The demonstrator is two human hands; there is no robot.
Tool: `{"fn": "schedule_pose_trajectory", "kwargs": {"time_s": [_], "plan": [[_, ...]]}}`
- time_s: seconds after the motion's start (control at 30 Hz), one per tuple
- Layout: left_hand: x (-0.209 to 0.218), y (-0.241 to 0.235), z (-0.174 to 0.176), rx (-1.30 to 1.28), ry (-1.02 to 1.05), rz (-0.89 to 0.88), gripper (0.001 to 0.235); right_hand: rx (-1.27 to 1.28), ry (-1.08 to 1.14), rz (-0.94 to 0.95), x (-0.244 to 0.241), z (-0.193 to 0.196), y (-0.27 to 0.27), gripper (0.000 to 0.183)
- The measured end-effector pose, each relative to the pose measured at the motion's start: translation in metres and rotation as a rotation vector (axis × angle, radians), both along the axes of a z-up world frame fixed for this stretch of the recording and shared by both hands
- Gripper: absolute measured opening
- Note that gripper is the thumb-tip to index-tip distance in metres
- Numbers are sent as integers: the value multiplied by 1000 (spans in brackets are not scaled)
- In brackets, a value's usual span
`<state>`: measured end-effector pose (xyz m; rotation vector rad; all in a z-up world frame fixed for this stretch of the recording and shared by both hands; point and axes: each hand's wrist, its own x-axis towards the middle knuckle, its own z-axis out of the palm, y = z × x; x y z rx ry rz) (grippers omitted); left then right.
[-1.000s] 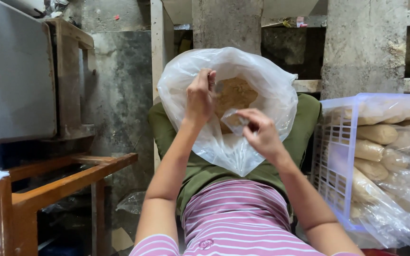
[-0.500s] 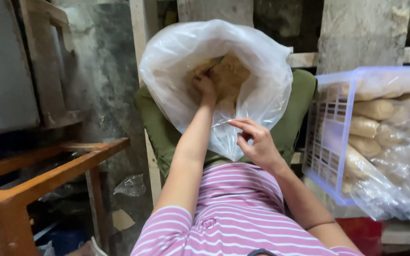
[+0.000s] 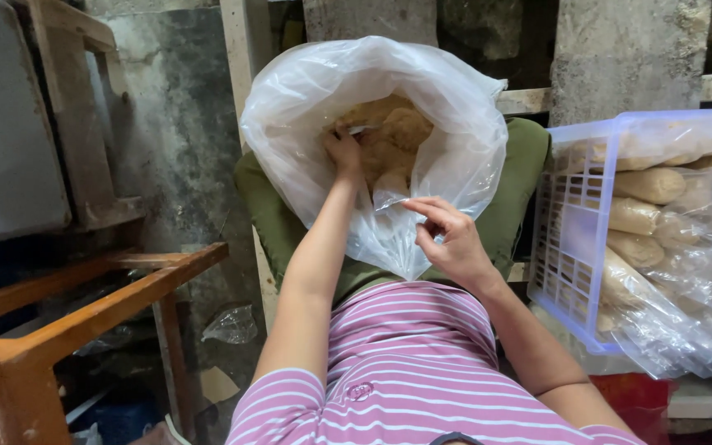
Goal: Packaging a thick food paste from a large bulk bag into smaller individual plastic bags using a spoon.
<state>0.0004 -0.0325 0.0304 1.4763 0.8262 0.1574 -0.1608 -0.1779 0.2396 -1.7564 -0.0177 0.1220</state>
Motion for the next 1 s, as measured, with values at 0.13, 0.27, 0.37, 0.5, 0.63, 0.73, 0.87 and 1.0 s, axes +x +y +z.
{"fn": "schedule_pose_trajectory", "kwargs": {"time_s": [0.13, 0.27, 0.37, 0.5, 0.63, 0.73, 0.87, 1.0], "plan": [[-7, 29, -14, 187, -29, -72, 31, 6, -15, 14, 9, 4, 2, 42], [-18, 44, 60, 86, -209, -146, 30, -24, -39, 10, 21, 0, 0, 43], [-16, 61, 100, 18, -262, -178, 28, -35, -59, 9, 33, 7, 0, 43], [-25, 70, 160, -149, -298, -190, 29, 4, -64, -14, 45, 21, 4, 43], [-24, 80, 200, -148, -398, -205, 28, 25, -89, -11, 61, 14, 1, 44], [-23, 84, 221, -101, -427, -209, 28, -14, -108, -23, 70, 6, -1, 44], [-23, 89, 239, -117, -458, -201, 28, -197, -55, -10, 70, -5, -4, 33], [-29, 90, 249, -128, -460, -209, 28, -280, -97, 50, 73, -18, -10, 38]]}}
